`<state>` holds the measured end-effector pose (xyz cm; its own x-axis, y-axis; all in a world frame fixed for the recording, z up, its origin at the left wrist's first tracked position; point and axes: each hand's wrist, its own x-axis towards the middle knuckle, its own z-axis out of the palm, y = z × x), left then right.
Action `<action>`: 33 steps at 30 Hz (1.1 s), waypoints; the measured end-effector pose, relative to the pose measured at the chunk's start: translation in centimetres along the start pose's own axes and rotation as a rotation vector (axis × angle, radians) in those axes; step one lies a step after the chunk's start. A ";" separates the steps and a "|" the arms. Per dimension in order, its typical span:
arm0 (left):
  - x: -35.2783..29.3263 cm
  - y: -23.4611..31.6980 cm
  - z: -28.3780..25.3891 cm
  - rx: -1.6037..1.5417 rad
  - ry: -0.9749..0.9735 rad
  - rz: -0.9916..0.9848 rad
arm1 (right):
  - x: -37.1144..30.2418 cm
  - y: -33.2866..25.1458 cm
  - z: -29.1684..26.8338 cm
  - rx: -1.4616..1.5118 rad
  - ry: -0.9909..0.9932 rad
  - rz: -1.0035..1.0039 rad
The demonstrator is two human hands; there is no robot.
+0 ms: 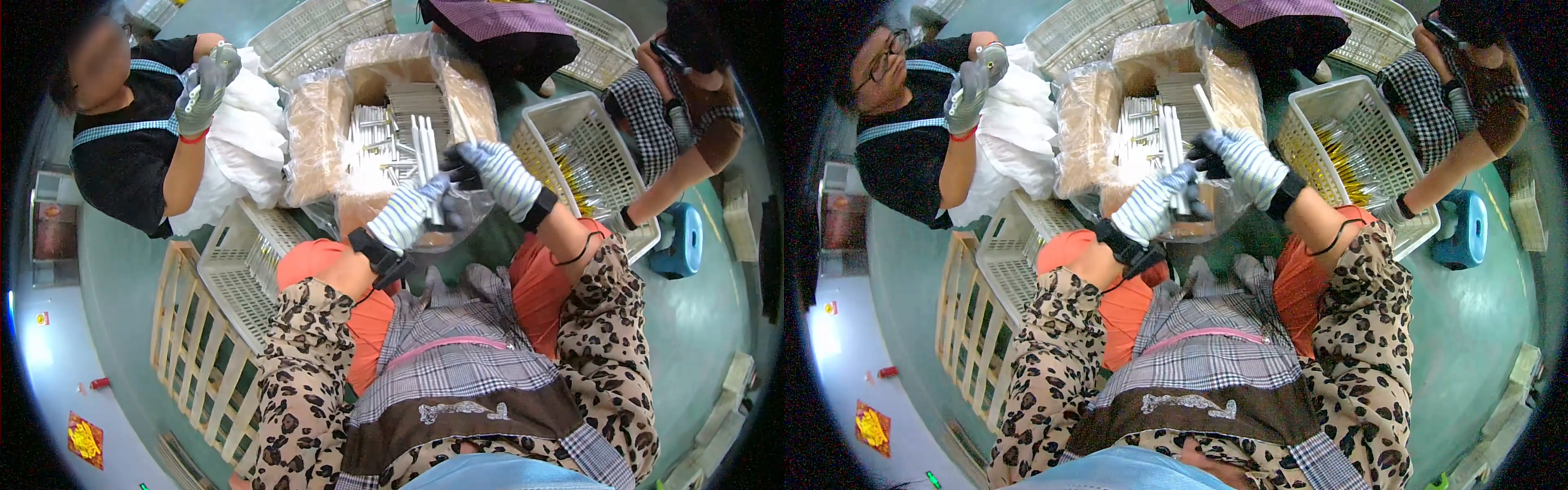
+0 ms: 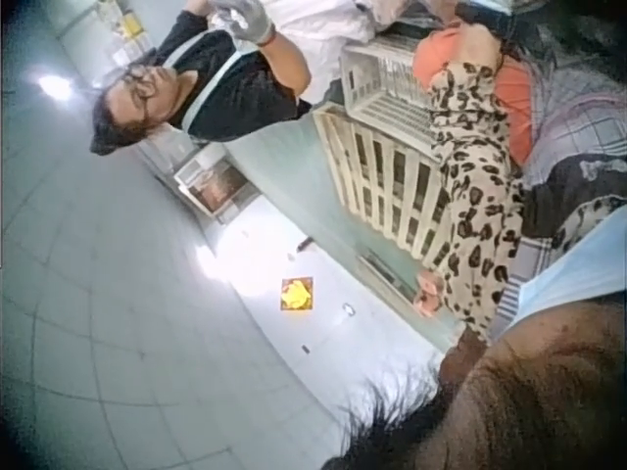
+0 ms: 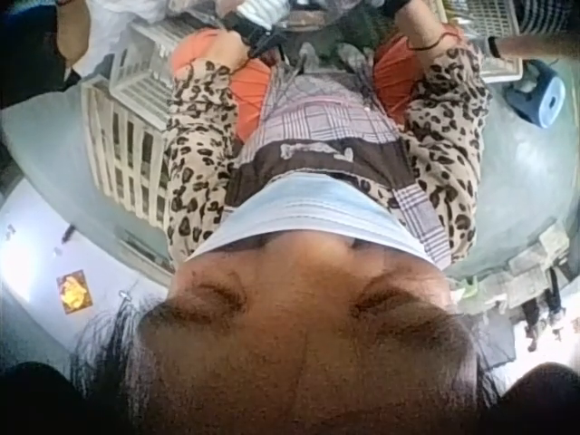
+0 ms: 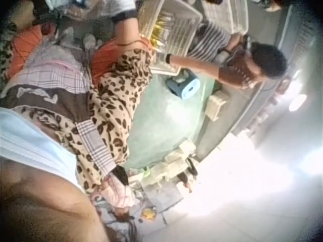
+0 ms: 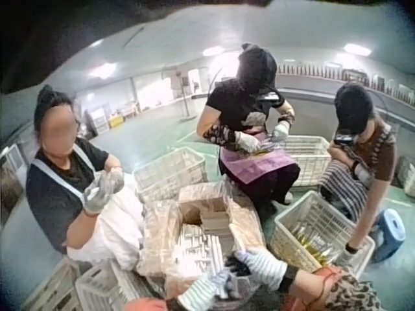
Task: The person picks up white tubes from a box, fits metal tips onto them, and places the assembled tubes into a white basket.
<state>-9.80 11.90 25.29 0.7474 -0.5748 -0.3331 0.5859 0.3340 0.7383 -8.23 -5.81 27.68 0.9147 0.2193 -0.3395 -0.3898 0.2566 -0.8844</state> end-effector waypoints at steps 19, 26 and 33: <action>-0.6 -0.1 0.1 0.201 0.042 -0.174 | 0.5 -1.3 -4.4 -1.165 0.310 -0.717; -1.9 -3.3 1.3 0.423 -0.135 -0.174 | -0.6 1.9 -1.7 -0.169 -0.098 -0.328; -3.9 -1.9 2.4 0.472 -0.037 0.185 | 4.8 -2.1 -3.8 -0.082 -0.186 -0.169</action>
<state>-14.59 11.69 26.60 0.8088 -0.5666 -0.1575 0.2336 0.0638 0.9702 -2.59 -8.85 26.70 0.9276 0.3513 -0.1268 -0.2163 0.2285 -0.9492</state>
